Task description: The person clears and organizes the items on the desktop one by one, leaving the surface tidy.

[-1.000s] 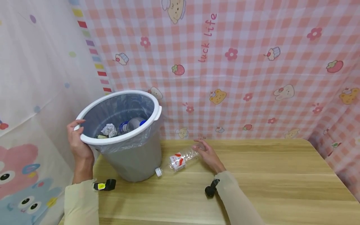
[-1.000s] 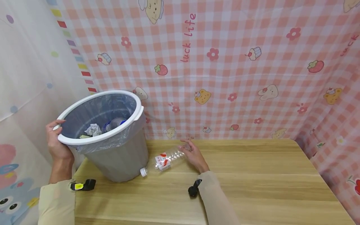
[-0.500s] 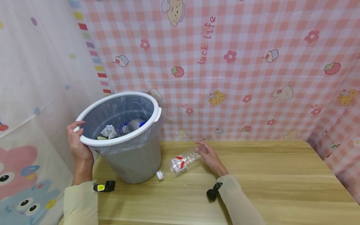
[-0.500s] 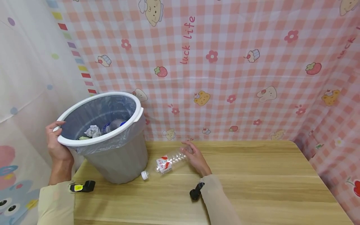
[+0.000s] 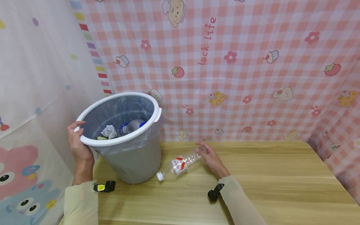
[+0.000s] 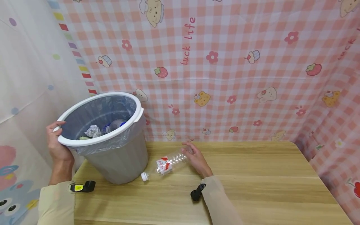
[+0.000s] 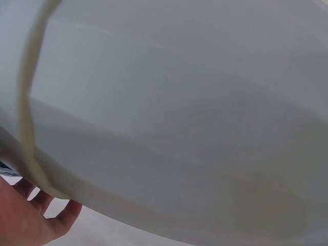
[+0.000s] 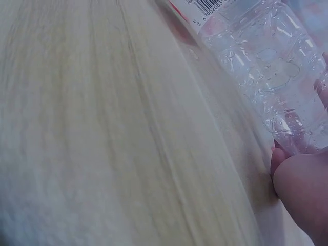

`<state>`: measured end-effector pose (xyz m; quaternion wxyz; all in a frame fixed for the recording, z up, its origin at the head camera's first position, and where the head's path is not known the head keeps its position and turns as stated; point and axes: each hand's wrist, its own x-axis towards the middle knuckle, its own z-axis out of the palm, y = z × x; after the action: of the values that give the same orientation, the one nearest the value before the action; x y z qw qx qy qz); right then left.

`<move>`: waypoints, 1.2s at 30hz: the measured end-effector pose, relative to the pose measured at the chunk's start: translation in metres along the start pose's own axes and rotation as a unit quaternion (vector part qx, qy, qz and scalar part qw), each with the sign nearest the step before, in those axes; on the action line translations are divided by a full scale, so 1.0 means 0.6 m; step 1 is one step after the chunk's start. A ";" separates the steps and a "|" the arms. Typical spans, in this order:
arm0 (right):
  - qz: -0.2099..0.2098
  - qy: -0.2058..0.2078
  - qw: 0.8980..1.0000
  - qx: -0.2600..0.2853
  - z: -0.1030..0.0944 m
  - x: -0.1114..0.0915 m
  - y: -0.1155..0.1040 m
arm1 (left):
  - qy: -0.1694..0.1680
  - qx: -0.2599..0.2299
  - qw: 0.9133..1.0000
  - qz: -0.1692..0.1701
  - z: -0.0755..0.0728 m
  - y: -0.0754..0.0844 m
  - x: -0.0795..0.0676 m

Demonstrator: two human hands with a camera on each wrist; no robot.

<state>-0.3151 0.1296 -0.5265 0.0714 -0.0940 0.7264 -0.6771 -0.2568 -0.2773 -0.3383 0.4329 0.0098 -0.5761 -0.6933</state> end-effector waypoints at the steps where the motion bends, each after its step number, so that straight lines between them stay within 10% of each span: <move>1: 0.003 0.000 1.000 -0.001 0.000 -0.001 -0.002 | 0.001 -0.001 1.000 0.001 0.000 0.000 0.000; 36: 0.044 0.022 0.999 0.015 -0.045 -0.017 -0.037 | 0.000 -0.004 1.000 0.005 -0.002 -0.003 0.003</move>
<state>-0.3105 0.1566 -0.5026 0.0868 -0.0463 0.7206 -0.6863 -0.2583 -0.2795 -0.3393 0.4368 0.0049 -0.5730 -0.6935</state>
